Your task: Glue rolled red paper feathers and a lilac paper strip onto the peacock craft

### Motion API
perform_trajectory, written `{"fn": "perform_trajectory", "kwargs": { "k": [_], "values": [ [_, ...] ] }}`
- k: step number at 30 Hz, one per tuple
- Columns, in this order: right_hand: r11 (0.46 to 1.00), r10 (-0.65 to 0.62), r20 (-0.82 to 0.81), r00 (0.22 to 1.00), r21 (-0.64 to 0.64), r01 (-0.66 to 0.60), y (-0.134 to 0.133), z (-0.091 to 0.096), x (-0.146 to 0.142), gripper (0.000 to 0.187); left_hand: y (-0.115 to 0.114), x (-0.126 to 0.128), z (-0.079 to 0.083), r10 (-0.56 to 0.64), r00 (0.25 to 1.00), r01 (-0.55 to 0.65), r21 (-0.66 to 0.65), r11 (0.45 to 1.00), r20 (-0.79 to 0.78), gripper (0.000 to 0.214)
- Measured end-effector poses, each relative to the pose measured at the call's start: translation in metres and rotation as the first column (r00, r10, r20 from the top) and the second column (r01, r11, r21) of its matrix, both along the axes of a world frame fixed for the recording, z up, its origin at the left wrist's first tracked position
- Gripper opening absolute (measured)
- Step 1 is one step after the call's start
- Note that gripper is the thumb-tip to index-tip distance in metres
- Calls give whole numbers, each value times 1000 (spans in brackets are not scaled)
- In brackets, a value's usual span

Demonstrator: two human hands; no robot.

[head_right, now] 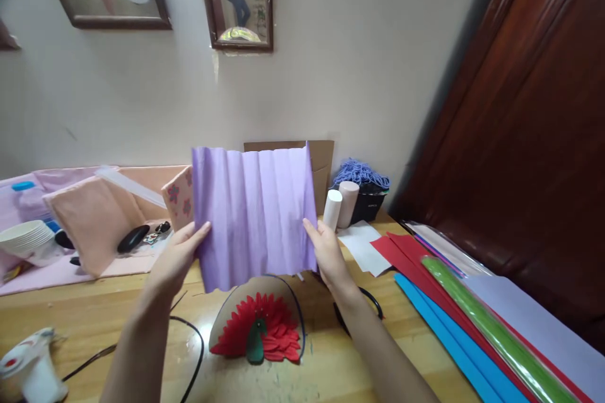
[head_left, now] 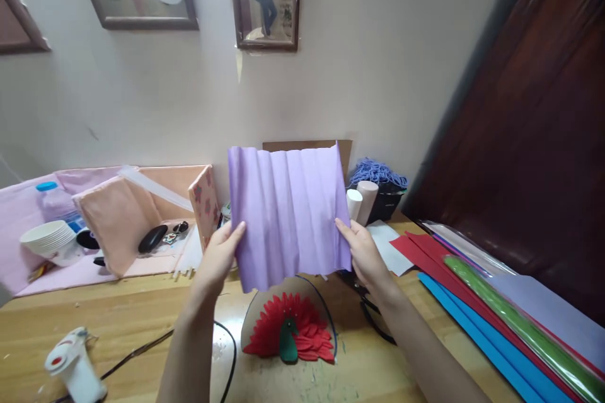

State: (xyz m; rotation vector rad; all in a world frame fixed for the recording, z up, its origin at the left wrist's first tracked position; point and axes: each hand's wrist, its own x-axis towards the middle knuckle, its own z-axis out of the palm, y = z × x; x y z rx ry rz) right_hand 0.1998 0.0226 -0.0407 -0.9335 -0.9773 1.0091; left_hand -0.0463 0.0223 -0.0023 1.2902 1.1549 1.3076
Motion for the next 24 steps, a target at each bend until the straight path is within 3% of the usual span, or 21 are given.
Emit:
{"fn": "perform_trajectory", "kwargs": {
  "k": [2, 4, 7, 11, 16, 20, 24],
  "values": [
    [1000, 19, -21, 1000, 12, -19, 5, -1, 9, 32, 2, -19, 2, 96, 993, -95, 23, 995, -68, 49],
    [999, 32, -11, 999, -5, -32, 10, -6, 14, 28, 2, -29, 2, 113, 984, -112, 13, 994, -137, 46],
    [997, -60, 34, 998, -49, 62, 16, -19, 14, 15, 1, -27, 1, 121, 975, -121, 13, 993, -185, 45],
    [989, -136, 25, 990, -61, 137, 19, -29, 7, 26, 5, -18, -1, 155, 962, -143, 67, 987, -227, 41],
    [998, -61, 118, 991, -20, 64, 19, -22, 12, 40, 10, -25, -3, 205, 947, -187, 96, 978, -247, 36],
    [996, -78, 90, 993, -29, 81, 21, -17, 23, 38, 13, -37, -9, 130, 971, -127, 25, 992, -202, 39],
    [997, -57, 114, 992, -54, 63, 25, -15, 39, 36, 15, -49, -13, 158, 975, -164, -23, 986, -157, 47]
  ]
}}
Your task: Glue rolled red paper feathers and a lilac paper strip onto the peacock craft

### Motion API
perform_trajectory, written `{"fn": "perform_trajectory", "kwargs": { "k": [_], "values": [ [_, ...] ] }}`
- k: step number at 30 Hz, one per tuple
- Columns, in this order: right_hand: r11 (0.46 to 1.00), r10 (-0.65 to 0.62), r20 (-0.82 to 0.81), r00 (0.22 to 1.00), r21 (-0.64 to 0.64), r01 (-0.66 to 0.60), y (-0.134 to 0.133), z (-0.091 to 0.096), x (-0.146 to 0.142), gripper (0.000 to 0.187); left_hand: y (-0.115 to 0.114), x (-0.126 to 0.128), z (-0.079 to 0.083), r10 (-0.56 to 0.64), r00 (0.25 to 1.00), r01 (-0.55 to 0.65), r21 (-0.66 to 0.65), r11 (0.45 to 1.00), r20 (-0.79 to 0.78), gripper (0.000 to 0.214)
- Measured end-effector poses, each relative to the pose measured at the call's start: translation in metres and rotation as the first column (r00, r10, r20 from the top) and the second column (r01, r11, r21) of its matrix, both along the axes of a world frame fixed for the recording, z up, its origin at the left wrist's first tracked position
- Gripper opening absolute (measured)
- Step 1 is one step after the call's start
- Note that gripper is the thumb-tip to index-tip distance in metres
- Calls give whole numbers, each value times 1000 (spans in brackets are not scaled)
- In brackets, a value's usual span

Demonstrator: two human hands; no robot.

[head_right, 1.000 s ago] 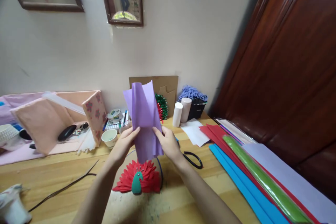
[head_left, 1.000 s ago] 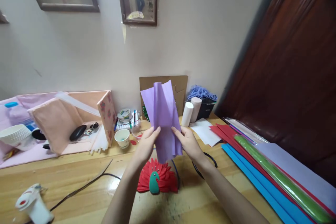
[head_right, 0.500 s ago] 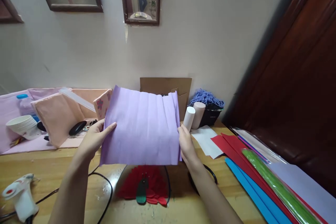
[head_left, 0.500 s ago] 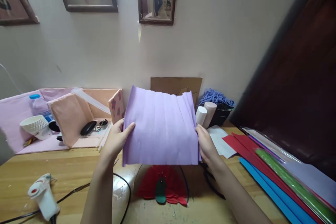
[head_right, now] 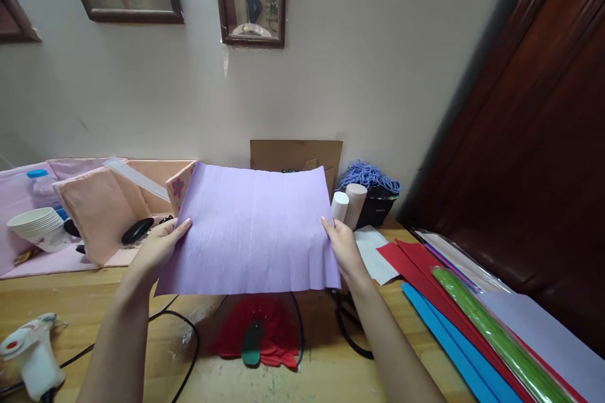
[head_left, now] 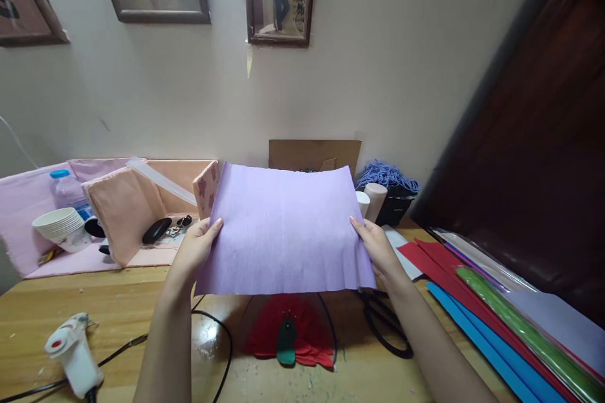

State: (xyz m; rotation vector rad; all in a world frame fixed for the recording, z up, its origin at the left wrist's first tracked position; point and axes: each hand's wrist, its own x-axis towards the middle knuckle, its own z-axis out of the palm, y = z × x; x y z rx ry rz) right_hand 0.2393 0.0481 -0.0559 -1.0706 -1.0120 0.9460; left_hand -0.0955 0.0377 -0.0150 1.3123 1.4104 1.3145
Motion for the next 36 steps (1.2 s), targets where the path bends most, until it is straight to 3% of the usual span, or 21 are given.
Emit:
{"fn": "perform_trajectory", "kwargs": {
  "k": [3, 6, 11, 13, 16, 22, 24, 27, 31, 36],
  "values": [
    [1000, -25, 127, 992, -5, 26, 0, 4, 11, 34, -2, -4, 3, 3, 1000, -3, -33, 999, 6, 48],
    [997, -79, 236, 969, 27, 74, -11, 12, 6, 34, -8, 14, 9, -19, 1000, 19, -9, 1000, 16, 44],
    [996, 78, 246, 966, 33, -88, -47, 27, -38, 34, -25, 92, 5, -105, 993, 99, 94, 991, 57, 28],
    [984, 163, 223, 961, 37, -175, -55, 28, -52, 31, -33, 122, -2, -235, 970, 226, 122, 966, 62, 26],
    [974, 193, 238, 952, 68, -214, -55, 25, -59, 27, -42, 148, -11, -319, 942, 301, 159, 940, 105, 24],
    [976, 178, 235, 955, 78, -201, -50, 23, -53, 24, -40, 155, -19, -309, 897, 286, 120, 951, 317, 25],
    [973, 195, 218, 956, 76, -216, -52, 27, -53, 26, -40, 154, -19, -213, 915, 167, 160, 973, 342, 36],
    [965, 240, 180, 954, 62, -255, -55, 32, -55, 28, -42, 154, -18, -126, 948, 35, 297, 954, 293, 44],
    [955, 263, 217, 940, 78, -285, -56, 32, -56, 24, -44, 155, -14, -230, 950, 185, 212, 960, 211, 21],
    [948, 216, 385, 897, 136, -287, -57, 28, -56, 26, -41, 154, -13, -287, 906, 250, 152, 956, 313, 29]
  ]
}}
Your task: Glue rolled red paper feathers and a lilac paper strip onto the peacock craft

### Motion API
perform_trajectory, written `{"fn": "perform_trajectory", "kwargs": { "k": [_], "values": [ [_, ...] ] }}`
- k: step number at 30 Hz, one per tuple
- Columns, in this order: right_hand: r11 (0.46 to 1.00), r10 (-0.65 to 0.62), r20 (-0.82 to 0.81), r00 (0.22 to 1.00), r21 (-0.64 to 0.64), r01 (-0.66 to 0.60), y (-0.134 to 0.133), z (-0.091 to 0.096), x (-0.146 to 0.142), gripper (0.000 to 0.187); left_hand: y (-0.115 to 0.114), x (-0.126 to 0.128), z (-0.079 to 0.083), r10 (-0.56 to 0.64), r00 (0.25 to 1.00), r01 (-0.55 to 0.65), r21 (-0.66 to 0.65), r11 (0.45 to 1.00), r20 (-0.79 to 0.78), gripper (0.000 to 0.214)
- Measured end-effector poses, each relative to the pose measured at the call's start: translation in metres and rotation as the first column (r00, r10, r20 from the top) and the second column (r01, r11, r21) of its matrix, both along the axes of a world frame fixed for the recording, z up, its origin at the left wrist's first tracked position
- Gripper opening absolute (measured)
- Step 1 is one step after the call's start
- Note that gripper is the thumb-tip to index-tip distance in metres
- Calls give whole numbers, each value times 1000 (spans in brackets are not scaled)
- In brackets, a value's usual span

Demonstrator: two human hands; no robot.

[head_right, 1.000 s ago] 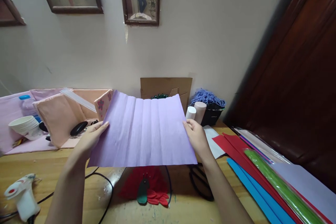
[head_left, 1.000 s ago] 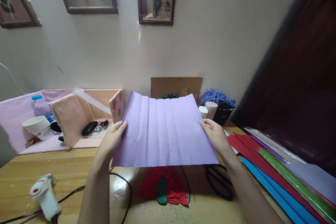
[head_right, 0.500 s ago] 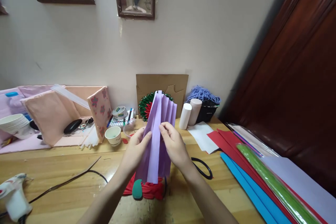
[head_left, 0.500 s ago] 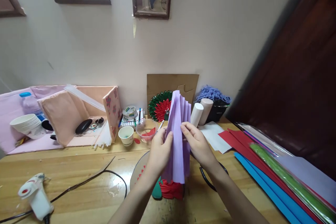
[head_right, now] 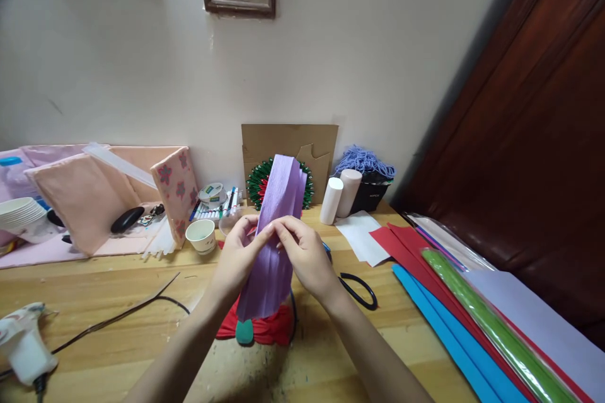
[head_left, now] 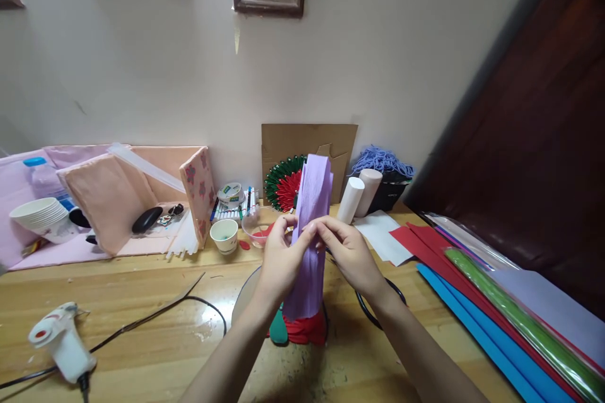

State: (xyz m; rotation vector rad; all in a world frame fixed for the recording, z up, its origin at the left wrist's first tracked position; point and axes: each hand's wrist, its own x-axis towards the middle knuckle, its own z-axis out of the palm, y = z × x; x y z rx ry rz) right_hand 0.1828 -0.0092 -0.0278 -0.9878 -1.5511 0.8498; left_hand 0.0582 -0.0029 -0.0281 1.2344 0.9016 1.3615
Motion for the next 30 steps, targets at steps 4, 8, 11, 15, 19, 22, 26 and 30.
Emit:
{"fn": "perform_trajectory", "kwargs": {
  "k": [4, 8, 11, 15, 19, 22, 26, 30],
  "values": [
    [947, -302, -69, 951, 88, 308, 10, -7, 5, 34, 2, -9, 4, -39, 999, 40, -42, 998, 24, 28],
    [972, -69, -277, 958, -233, 3, 23, -15, 14, 72, 1, -21, 12, -142, 990, 143, -54, 988, 7, 30],
    [867, 200, -427, 882, -342, -363, 25, -17, 16, 56, 3, -30, 15, -182, 983, 181, -68, 981, 3, 32],
    [905, 126, -452, 883, -313, -289, 24, -17, 19, 38, 9, -42, 15, -168, 982, 159, -96, 983, -86, 32],
    [933, 73, -426, 902, -292, -213, 24, -14, 22, 36, 13, -51, 20, -125, 970, 109, -88, 990, -210, 29],
    [933, 64, -468, 881, -284, -219, 23, -12, 23, 37, 13, -54, 21, -99, 961, 86, -60, 995, -258, 30],
    [895, 51, -523, 851, -353, -272, 21, -12, 20, 38, 13, -54, 18, -113, 952, 116, -5, 993, -285, 25],
    [908, 67, -499, 864, -329, -260, 23, -14, 19, 44, 15, -53, 14, -4, 934, 34, 79, 996, -358, 22]
  ]
}}
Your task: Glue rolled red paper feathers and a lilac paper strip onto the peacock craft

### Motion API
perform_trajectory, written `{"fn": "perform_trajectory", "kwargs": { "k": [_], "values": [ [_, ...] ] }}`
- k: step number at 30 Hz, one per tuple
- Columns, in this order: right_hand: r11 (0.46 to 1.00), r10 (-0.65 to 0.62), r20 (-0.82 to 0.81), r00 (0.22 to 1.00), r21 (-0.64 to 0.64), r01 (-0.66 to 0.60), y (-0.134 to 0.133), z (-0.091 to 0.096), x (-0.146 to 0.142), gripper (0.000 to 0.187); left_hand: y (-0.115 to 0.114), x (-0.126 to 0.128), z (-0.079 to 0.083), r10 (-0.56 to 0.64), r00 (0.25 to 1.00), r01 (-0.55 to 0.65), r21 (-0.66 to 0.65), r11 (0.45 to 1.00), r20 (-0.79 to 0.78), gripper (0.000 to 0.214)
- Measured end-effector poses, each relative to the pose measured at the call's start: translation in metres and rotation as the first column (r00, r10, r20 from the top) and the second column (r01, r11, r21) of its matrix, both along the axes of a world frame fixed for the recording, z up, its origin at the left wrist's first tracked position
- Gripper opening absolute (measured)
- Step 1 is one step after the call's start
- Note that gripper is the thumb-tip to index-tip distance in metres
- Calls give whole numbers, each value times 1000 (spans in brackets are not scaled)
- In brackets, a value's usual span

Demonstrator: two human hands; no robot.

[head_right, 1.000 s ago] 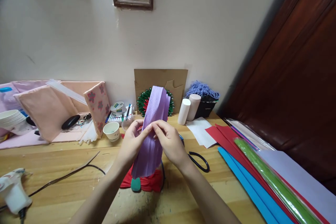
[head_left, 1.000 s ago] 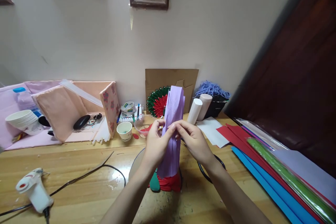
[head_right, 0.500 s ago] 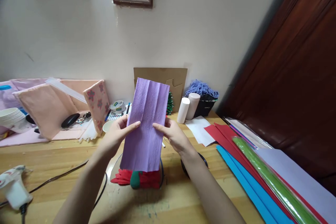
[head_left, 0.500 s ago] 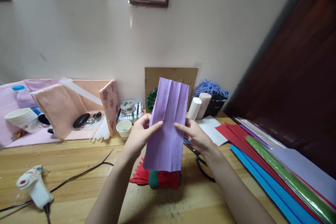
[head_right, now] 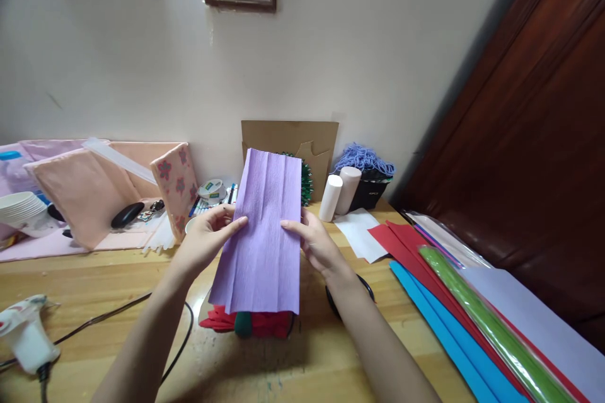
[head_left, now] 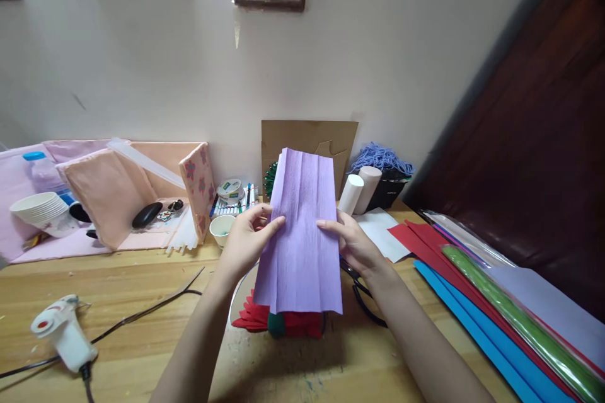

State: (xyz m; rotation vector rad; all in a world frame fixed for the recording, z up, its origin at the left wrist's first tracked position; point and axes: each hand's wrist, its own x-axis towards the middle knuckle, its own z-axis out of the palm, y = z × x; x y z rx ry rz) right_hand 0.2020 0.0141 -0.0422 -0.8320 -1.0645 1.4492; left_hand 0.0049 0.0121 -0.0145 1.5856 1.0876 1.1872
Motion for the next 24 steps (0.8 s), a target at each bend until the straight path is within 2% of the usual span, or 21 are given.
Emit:
{"fn": "perform_trajectory", "kwargs": {
  "k": [5, 11, 13, 16, 21, 24],
  "values": [
    [996, -58, 32, 998, 67, 56, 7, -5, 0, 46, 3, -2, -2, 148, 985, -145, 33, 989, -84, 20],
    [978, -199, 112, 974, 84, 190, 13, -12, 5, 35, 8, -5, -6, 162, 982, -157, 53, 986, -96, 16],
    [968, -239, 155, 959, 116, 223, 14, -11, 8, 33, 10, -5, -8, 148, 986, -144, 58, 988, -71, 13],
    [964, -240, 219, 946, 171, 205, 13, -8, 12, 32, 13, -9, -9, 107, 992, -100, 103, 990, -69, 7],
    [972, -191, 318, 929, 191, 135, 10, -2, 16, 34, 9, -13, -7, -25, 972, 86, 253, 964, -234, 17],
    [963, -198, 419, 886, 252, 96, 4, 5, 16, 27, 4, -10, -2, -38, 970, 110, 291, 950, -241, 21]
  ]
}}
